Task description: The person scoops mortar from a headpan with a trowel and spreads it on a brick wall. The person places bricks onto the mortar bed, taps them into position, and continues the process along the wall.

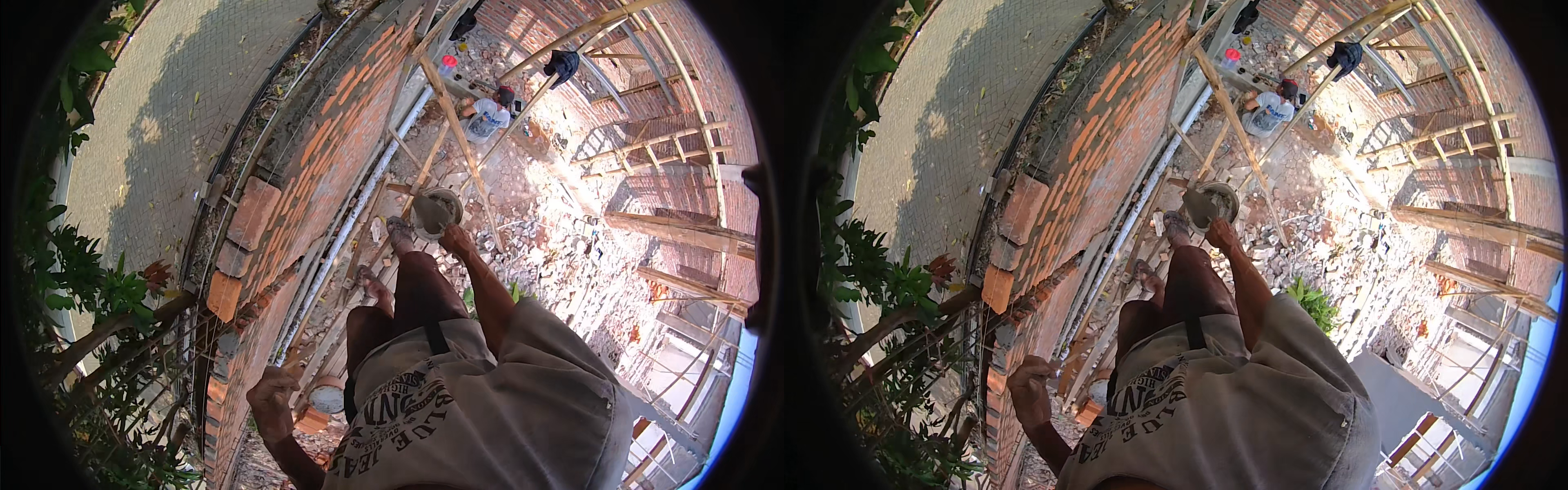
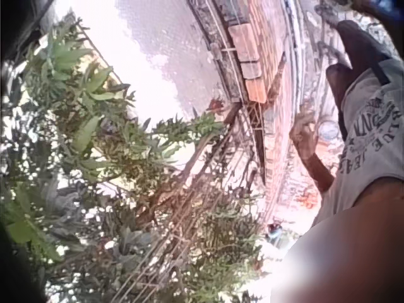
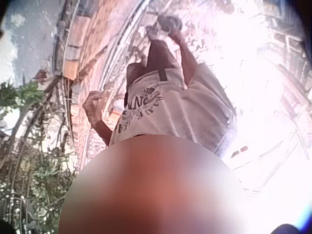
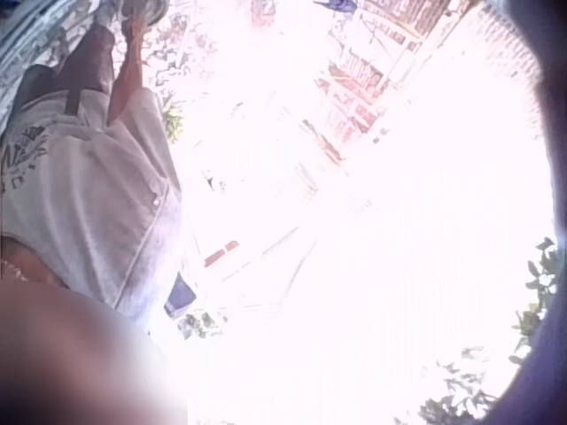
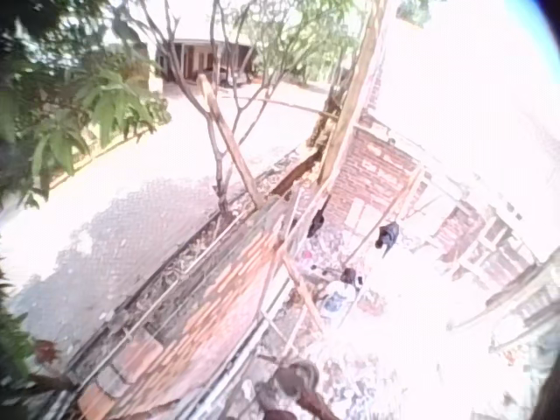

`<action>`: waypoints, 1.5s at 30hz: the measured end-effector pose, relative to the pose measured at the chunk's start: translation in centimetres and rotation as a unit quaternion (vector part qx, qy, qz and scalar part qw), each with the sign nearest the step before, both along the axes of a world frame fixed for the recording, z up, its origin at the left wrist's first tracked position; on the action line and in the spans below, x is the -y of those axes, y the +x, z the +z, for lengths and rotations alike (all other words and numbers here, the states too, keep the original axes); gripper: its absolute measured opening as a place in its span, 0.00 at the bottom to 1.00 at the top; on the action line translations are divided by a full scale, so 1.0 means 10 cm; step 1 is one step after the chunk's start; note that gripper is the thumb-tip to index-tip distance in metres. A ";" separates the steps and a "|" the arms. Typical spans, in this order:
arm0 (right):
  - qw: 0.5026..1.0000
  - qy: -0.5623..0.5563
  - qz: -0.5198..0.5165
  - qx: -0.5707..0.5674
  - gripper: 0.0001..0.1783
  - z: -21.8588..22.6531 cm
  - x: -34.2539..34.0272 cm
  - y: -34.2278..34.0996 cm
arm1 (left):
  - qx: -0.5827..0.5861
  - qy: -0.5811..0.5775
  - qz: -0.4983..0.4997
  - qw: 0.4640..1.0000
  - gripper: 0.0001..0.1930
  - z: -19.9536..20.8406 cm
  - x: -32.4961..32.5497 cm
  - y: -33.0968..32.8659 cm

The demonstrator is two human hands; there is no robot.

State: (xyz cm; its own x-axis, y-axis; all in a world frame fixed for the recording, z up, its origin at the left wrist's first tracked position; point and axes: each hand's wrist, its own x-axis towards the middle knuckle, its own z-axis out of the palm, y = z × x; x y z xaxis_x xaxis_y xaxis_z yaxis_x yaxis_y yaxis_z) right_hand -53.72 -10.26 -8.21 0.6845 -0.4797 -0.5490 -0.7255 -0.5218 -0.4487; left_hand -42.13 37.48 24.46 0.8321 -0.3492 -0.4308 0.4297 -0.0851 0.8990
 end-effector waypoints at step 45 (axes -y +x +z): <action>0.966 -0.160 0.021 -0.201 0.18 -2.26 0.07 -0.54 | -0.319 0.560 -0.354 0.678 0.17 -2.56 -0.68 -2.38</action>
State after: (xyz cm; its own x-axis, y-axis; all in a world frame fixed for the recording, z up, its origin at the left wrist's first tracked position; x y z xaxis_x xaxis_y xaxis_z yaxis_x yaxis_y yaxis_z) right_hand -59.10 -10.95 -30.83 0.4694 -0.6457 -0.6023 -0.7826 -0.6201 0.0549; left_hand -65.90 44.29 -1.15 0.1471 0.2792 -0.9489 0.1951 -0.9487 -0.2489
